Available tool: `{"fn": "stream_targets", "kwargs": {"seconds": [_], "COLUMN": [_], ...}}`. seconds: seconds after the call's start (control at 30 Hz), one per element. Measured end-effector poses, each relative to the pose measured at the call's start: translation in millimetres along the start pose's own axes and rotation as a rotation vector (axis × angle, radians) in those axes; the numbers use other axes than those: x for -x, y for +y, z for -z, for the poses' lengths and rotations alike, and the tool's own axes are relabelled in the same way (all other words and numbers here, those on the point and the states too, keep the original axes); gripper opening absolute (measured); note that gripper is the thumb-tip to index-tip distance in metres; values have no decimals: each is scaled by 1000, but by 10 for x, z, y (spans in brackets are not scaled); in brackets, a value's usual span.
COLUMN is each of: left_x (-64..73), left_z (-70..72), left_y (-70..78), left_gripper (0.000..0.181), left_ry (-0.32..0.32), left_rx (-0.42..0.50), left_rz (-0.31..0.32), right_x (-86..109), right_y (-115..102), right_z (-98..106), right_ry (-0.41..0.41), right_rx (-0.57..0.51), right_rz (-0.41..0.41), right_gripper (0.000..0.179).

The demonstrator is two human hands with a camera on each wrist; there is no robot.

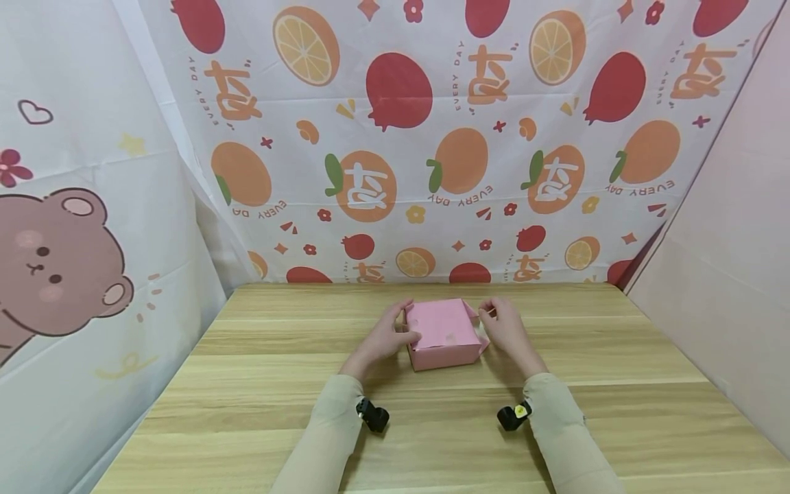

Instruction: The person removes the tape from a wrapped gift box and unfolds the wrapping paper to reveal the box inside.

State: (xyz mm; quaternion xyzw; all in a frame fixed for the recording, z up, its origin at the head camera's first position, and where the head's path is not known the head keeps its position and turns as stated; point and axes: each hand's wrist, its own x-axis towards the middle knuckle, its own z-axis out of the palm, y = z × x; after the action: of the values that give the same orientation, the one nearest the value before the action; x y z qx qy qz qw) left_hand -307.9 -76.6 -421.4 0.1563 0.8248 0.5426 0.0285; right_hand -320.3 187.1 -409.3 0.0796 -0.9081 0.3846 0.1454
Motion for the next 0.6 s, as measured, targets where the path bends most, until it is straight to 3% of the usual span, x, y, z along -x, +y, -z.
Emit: {"fn": "stream_targets", "kwargs": {"seconds": [0.6], "left_x": [49], "left_z": [22], "left_y": [52], "left_gripper": [81], "left_ry": [133], "left_rx": [-150], "left_rz": [103], "right_x": [17], "right_y": [-12], "right_z": [-84], "right_ry": [-39], "right_rx": [32], "right_rz": [4], "right_gripper": [12]}}
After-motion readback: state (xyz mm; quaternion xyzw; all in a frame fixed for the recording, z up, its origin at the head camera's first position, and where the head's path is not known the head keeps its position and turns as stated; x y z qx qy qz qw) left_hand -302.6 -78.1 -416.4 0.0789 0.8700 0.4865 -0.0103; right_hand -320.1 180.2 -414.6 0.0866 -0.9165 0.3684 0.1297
